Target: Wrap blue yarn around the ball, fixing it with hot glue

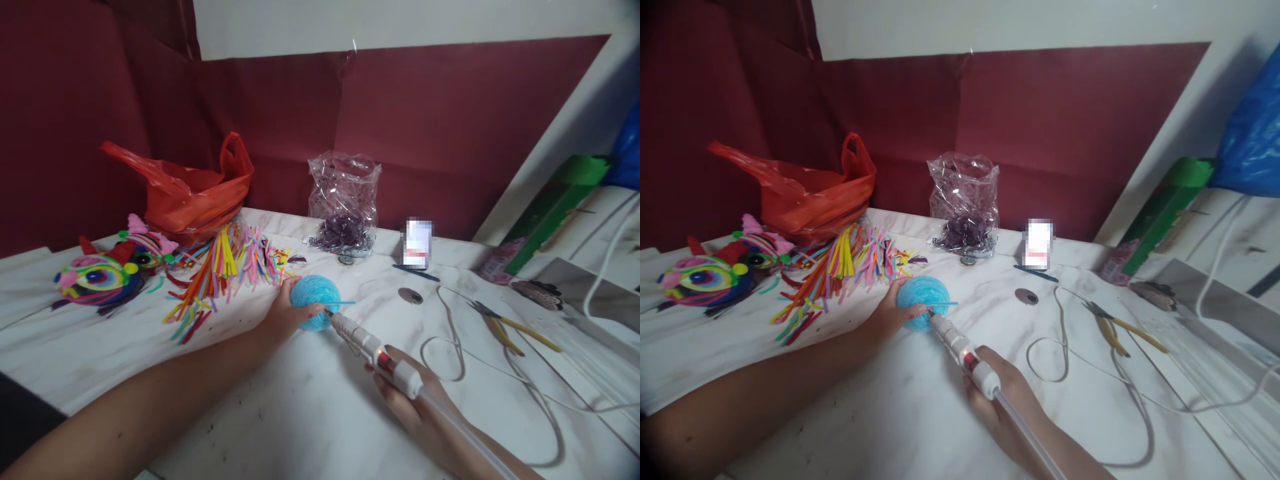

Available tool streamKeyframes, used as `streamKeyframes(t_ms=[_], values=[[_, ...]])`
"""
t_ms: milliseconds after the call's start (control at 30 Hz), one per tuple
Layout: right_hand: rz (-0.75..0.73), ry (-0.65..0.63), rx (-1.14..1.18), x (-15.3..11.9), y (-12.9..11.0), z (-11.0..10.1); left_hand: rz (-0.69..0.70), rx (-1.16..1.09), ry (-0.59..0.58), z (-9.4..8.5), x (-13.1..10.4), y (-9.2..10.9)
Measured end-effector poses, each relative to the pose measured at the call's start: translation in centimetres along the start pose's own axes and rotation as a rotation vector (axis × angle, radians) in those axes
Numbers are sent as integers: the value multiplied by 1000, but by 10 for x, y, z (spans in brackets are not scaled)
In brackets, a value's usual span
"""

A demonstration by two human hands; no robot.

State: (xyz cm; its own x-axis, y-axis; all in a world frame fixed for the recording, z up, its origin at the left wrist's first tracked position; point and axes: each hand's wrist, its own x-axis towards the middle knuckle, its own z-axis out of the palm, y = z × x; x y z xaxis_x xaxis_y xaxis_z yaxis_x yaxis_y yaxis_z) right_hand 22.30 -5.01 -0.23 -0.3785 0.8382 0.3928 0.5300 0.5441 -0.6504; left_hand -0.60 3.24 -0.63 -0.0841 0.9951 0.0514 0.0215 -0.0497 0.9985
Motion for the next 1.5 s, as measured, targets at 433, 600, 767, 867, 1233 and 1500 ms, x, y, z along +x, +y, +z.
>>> streamKeyframes(t_ms=[433, 600, 767, 867, 1233, 1500], values=[[63, 20, 6, 0, 3, 2, -12, 5, -12, 0, -5, 6], [81, 26, 21, -1, 1, 2, -4, 2, -7, 1, -5, 6], [68, -8, 10, -1, 2, 1, -1, 3, -27, 1, -4, 6], [69, -45, -5, -1, 6, 0, 2, 12, -9, 0, -5, 8], [66, -38, 6, -3, 4, 2, 1, 20, 44, 1, -4, 7], [82, -37, -6, -2, 8, 2, -9, -7, -1, 2, -5, 8]])
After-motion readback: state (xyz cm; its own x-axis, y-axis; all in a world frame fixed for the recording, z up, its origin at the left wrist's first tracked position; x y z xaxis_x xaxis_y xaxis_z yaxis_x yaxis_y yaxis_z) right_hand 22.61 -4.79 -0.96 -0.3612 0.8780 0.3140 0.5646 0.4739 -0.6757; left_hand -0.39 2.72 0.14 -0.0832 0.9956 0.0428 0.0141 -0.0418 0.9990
